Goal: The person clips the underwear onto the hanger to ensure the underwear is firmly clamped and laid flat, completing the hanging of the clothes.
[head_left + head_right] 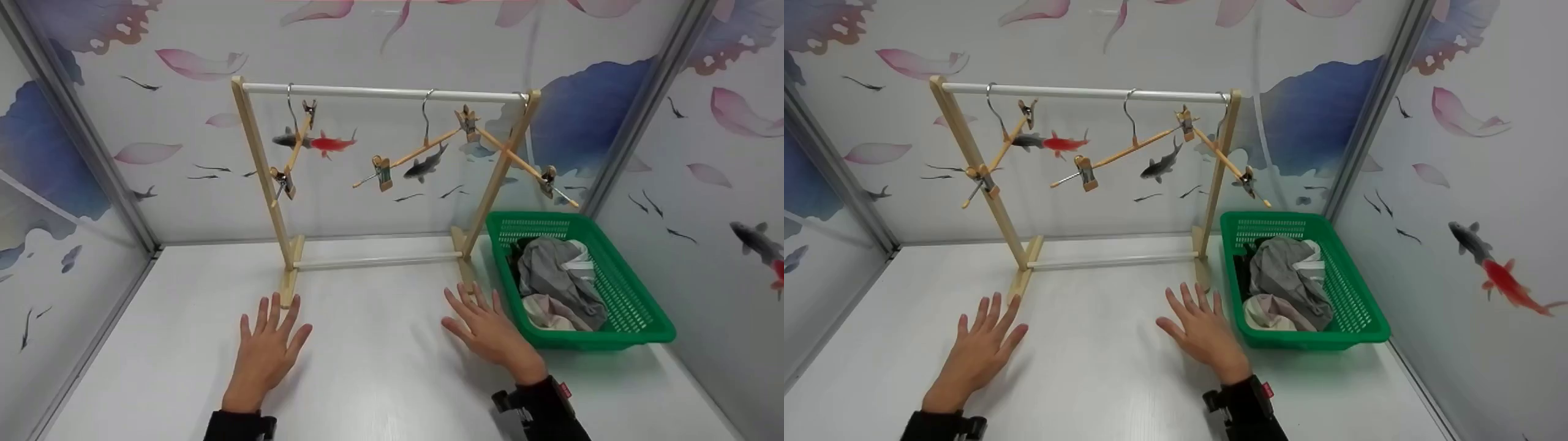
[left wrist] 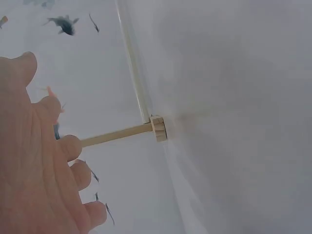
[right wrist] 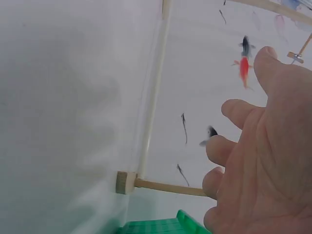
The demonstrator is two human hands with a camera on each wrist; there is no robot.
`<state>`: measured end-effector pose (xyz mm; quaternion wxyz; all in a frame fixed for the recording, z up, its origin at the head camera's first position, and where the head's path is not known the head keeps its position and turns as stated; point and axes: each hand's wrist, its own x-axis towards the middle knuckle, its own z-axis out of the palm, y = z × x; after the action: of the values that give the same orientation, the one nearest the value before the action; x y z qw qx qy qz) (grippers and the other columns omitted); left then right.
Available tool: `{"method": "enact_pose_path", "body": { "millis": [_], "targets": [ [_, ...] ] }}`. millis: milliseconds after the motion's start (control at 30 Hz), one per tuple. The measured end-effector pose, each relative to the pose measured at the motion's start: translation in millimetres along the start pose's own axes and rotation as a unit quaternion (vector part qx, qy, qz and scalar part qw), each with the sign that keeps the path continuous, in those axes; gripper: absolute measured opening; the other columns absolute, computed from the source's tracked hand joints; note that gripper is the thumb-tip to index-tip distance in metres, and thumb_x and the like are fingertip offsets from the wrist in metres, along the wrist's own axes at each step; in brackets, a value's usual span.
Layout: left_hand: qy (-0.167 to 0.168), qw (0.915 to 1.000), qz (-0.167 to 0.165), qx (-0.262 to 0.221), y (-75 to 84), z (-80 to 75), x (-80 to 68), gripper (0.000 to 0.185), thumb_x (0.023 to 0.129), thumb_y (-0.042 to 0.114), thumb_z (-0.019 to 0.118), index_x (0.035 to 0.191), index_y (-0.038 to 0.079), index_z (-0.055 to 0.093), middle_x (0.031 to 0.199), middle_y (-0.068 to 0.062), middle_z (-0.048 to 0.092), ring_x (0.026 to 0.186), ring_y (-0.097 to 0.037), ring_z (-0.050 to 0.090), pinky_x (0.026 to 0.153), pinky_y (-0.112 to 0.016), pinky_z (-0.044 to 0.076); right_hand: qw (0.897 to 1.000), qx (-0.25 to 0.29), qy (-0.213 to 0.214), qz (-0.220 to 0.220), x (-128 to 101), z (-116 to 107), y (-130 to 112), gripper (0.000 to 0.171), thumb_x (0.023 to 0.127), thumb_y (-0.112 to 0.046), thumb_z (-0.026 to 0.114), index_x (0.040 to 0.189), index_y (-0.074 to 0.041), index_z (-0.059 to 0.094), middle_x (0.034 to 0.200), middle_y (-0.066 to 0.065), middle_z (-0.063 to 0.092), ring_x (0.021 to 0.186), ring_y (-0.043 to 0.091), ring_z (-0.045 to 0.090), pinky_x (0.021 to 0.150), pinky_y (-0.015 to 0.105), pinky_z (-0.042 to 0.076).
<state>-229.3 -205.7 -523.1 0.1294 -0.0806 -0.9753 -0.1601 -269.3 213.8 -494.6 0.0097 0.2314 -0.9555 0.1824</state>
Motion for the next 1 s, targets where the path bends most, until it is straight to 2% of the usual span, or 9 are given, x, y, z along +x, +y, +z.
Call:
{"method": "enact_pose_path", "body": {
  "millis": [200, 400, 500, 567, 633, 700, 833, 933, 1000],
  "targets": [
    [0.014, 0.9994, 0.031, -0.006, 22.0, 4.3, 5.4, 0.067, 0.105, 0.054, 0.043, 0.160, 0.016, 0.033, 0.164, -0.024, 0.021, 0.152, -0.043, 0.014, 0.113, -0.073, 0.012, 0.997, 0.065, -0.001, -0.028, -14.5, -32.5, -9.7, 0.068, 0.106, -0.052, 0.045, 0.161, -0.017, 0.029, 0.165, 0.009, 0.025, 0.153, 0.033, 0.015, 0.119, 0.061, 0.004],
    [0.030, 0.9918, 0.121, -0.026, 63.5, 4.2, 13.0, 0.063, 0.106, 0.052, 0.045, 0.158, 0.016, 0.039, 0.161, -0.022, 0.030, 0.150, -0.042, 0.023, 0.113, -0.070, 0.020, 0.997, 0.067, 0.012, -0.038, -20.9, -70.3, -5.0, 0.062, 0.107, -0.047, 0.047, 0.158, -0.013, 0.037, 0.152, 0.008, 0.050, 0.141, 0.030, 0.045, 0.119, 0.059, 0.017],
    [0.051, 0.9768, 0.203, -0.047, 87.4, 1.2, 21.7, 0.056, 0.106, 0.049, 0.048, 0.153, 0.018, 0.048, 0.158, -0.017, 0.039, 0.147, -0.037, 0.031, 0.113, -0.066, 0.026, 0.998, 0.055, -0.005, -0.029, -14.1, -92.9, 6.0, 0.060, 0.108, -0.047, 0.043, 0.155, -0.009, 0.042, 0.127, 0.011, 0.068, 0.114, 0.029, 0.065, 0.107, 0.057, 0.040],
    [0.072, 0.9598, 0.265, -0.058, 105.4, -1.2, 30.9, 0.051, 0.105, 0.046, 0.051, 0.149, 0.020, 0.055, 0.153, -0.012, 0.047, 0.144, -0.033, 0.038, 0.112, -0.061, 0.032, 0.999, 0.041, -0.016, -0.024, -6.4, -108.5, 17.5, 0.059, 0.109, -0.047, 0.041, 0.153, -0.007, 0.046, 0.119, 0.012, 0.070, 0.104, 0.027, 0.068, 0.096, 0.054, 0.049],
    [0.091, 0.9394, 0.322, -0.076, 125.3, -3.2, 41.3, 0.047, 0.105, 0.043, 0.055, 0.145, 0.019, 0.059, 0.148, -0.009, 0.053, 0.140, -0.029, 0.046, 0.110, -0.056, 0.037, 0.999, 0.033, -0.027, -0.009, 2.2, -123.4, 30.9, 0.059, 0.108, -0.047, 0.042, 0.152, -0.008, 0.048, 0.122, 0.013, 0.069, 0.106, 0.026, 0.067, 0.090, 0.051, 0.053],
    [0.097, 0.9210, 0.364, -0.101, 145.9, -5.0, 51.2, 0.045, 0.104, 0.041, 0.058, 0.142, 0.018, 0.062, 0.144, -0.008, 0.058, 0.136, -0.025, 0.051, 0.109, -0.050, 0.041, 0.999, 0.031, -0.030, -0.004, 11.3, -136.8, 43.9, 0.056, 0.108, -0.043, 0.046, 0.149, -0.005, 0.050, 0.127, 0.017, 0.067, 0.112, 0.031, 0.065, 0.094, 0.053, 0.052],
    [0.090, 0.8979, 0.401, -0.157, 185.0, -7.7, 69.9, 0.042, 0.103, 0.038, 0.062, 0.138, 0.016, 0.065, 0.139, -0.006, 0.062, 0.128, -0.019, 0.058, 0.105, -0.038, 0.047, 0.998, 0.035, -0.042, 0.023, 26.4, -156.1, 65.6, 0.048, 0.108, -0.033, 0.052, 0.141, 0.001, 0.056, 0.128, 0.022, 0.065, 0.115, 0.038, 0.063, 0.094, 0.056, 0.051],
    [0.073, 0.8926, 0.405, -0.184, 209.4, -7.6, 82.4, 0.040, 0.102, 0.036, 0.063, 0.134, 0.014, 0.067, 0.135, -0.006, 0.064, 0.124, -0.016, 0.061, 0.103, -0.030, 0.047, 0.996, 0.030, -0.060, 0.055, 32.4, -165.1, 79.6, 0.051, 0.107, -0.030, 0.054, 0.144, 0.006, 0.050, 0.132, 0.029, 0.059, 0.119, 0.045, 0.057, 0.095, 0.057, 0.048],
    [0.053, 0.8948, 0.401, -0.190, 222.3, -6.0, 88.9, 0.038, 0.103, 0.035, 0.062, 0.133, 0.013, 0.068, 0.134, -0.006, 0.064, 0.123, -0.015, 0.061, 0.102, -0.026, 0.046, 0.993, 0.028, -0.074, 0.085, 34.8, -168.4, 88.8, 0.061, 0.106, -0.031, 0.055, 0.150, 0.008, 0.038, 0.141, 0.034, 0.050, 0.128, 0.049, 0.049, 0.101, 0.060, 0.043]
  ]
}}
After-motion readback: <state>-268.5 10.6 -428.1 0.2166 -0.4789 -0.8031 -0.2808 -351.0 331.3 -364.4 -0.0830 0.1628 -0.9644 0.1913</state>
